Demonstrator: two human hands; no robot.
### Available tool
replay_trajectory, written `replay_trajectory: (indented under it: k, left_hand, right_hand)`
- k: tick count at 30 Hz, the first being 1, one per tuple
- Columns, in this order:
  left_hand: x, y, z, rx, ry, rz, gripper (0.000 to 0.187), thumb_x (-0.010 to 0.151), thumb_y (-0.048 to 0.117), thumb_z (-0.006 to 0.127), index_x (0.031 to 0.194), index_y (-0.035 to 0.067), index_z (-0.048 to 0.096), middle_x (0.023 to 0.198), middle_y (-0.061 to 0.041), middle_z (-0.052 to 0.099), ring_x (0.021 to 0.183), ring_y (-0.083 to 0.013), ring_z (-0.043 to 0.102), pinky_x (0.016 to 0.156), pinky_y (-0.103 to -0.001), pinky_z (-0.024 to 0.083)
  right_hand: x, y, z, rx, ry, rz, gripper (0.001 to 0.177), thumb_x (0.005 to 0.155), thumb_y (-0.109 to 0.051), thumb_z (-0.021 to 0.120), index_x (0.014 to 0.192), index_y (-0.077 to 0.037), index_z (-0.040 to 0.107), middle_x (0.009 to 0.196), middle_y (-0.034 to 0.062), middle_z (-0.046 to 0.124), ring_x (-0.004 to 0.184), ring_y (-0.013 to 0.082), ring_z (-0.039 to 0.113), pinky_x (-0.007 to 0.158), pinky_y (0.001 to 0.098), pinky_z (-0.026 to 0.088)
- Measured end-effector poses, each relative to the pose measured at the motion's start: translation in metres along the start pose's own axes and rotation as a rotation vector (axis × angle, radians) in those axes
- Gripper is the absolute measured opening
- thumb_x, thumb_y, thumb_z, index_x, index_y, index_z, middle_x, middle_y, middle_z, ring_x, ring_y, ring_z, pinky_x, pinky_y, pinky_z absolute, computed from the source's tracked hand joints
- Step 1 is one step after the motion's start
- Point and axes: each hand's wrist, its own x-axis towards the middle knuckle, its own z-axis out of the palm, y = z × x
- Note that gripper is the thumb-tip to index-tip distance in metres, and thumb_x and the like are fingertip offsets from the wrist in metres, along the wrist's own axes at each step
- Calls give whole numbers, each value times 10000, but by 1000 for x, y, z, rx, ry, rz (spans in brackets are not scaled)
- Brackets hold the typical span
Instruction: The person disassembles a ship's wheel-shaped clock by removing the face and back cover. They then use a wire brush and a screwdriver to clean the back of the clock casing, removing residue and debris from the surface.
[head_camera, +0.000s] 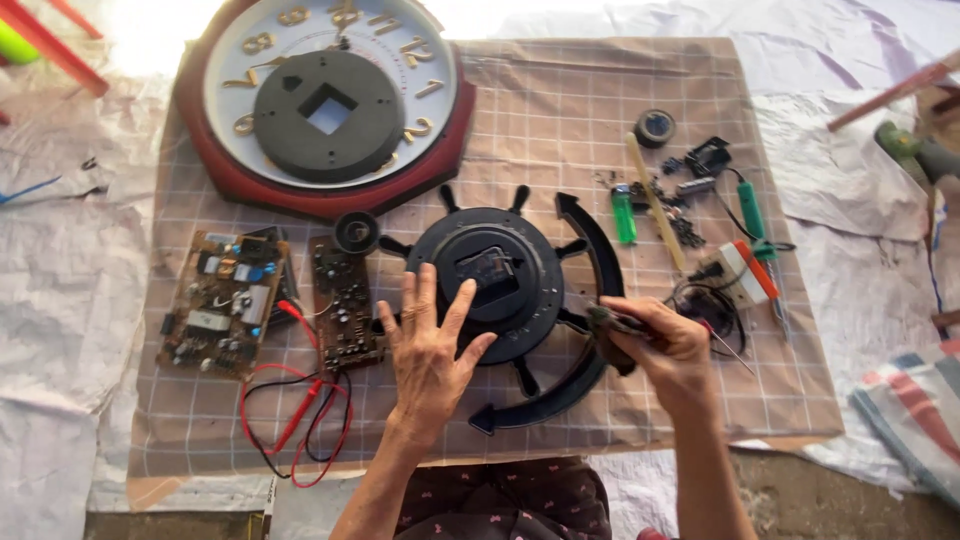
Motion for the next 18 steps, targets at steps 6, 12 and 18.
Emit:
replay_trajectory:
  k: [6, 12, 18]
  left_hand:
    - [2, 81, -64, -979, -301, 56, 412, 791, 8, 566, 1189, 21, 462, 1240, -175, 482, 1156, -268, 497, 990, -333, 387]
    - [-36, 89, -54, -895, -220, 13, 142, 806, 34, 530, 932, 30, 595, 918, -116, 615, 829, -199, 624, 790, -264, 490]
    - [-79, 83, -43, -1135, -900, 66, 219, 739, 24, 580, 948, 76, 624, 827, -57, 611, 731, -148, 613, 686, -224, 462]
  right_hand:
    - [-50, -35, 38, 45, 14, -144, 210, 663, -28, 550, 869, -56, 524, 896, 108, 561, 793, 187, 572, 648, 238, 459]
    - [-150, -24, 12, -240, 86, -210, 278, 863, -127, 491, 1117, -16, 482, 1111, 193, 494, 985, 272, 561, 883, 341, 475]
    - [-320, 41, -35, -692, 485, 189, 132, 813, -40, 514, 935, -70, 555, 919, 95, 580, 862, 215, 589, 832, 298, 456]
